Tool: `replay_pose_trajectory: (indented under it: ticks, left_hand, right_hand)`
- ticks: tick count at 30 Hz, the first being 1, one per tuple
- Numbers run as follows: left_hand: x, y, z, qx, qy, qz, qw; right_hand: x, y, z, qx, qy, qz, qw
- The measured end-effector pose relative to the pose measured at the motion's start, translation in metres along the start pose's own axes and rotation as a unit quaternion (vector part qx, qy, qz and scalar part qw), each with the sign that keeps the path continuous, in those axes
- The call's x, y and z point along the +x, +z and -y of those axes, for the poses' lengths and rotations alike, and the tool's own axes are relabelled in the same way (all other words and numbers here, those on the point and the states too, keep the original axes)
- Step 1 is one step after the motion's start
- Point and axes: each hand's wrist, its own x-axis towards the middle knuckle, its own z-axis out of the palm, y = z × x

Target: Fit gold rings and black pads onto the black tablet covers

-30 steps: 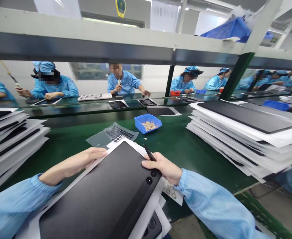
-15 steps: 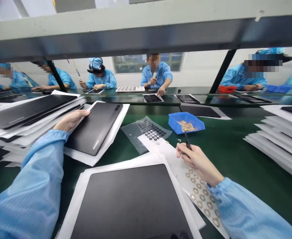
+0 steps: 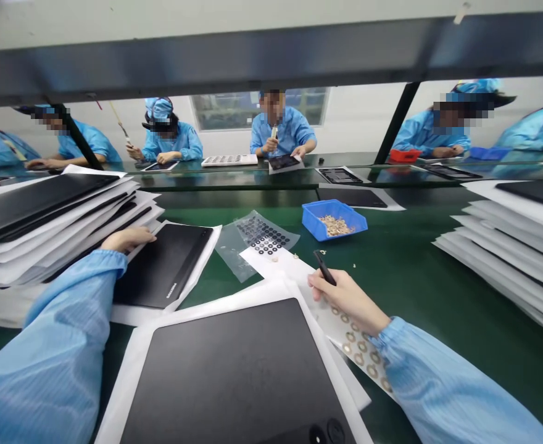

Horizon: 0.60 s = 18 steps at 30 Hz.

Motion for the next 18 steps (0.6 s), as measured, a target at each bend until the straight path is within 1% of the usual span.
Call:
replay_pose_trajectory:
  ticks: [2,4,6,9,11,13,15,18]
  left_hand:
    - [0.001,-0.001,-0.005,0.036,-0.002,0.01,0.999]
    - [0.0,0.004,-0.016,0.063,0.022,-0.016,0.998]
    - [-0.005,0.016,-0.035,0.078,0.072,-0.059,0.993]
    - [-0.019,0.043,-0.07,0.076,0.19,-0.109,0.973]
    - [-0.028,0.061,-0.092,0.063,0.266,-0.126,0.954]
    - [-0.03,0.074,-0.109,0.046,0.314,-0.137,0.938]
    - [-0.023,0.078,-0.117,0.028,0.336,-0.144,0.93]
    - [-0.001,0.073,-0.118,0.002,0.34,-0.14,0.93]
  right_hand:
    - [0.002,-0.001,-0.004,-0.074,-0.032,-0.021,0.997]
    - [0.006,-0.003,-0.004,-0.167,-0.072,-0.044,0.982]
    - [0.013,-0.007,0.002,-0.237,-0.096,-0.056,0.965]
    - [0.035,-0.013,0.022,-0.286,-0.096,-0.064,0.951]
    - [0.057,-0.015,0.037,-0.311,-0.096,-0.072,0.943]
    - [0.085,-0.014,0.051,-0.334,-0.091,-0.083,0.935]
    - [0.115,-0.008,0.062,-0.35,-0.077,-0.092,0.929]
    - [0.159,0.004,0.072,-0.352,-0.048,-0.1,0.929]
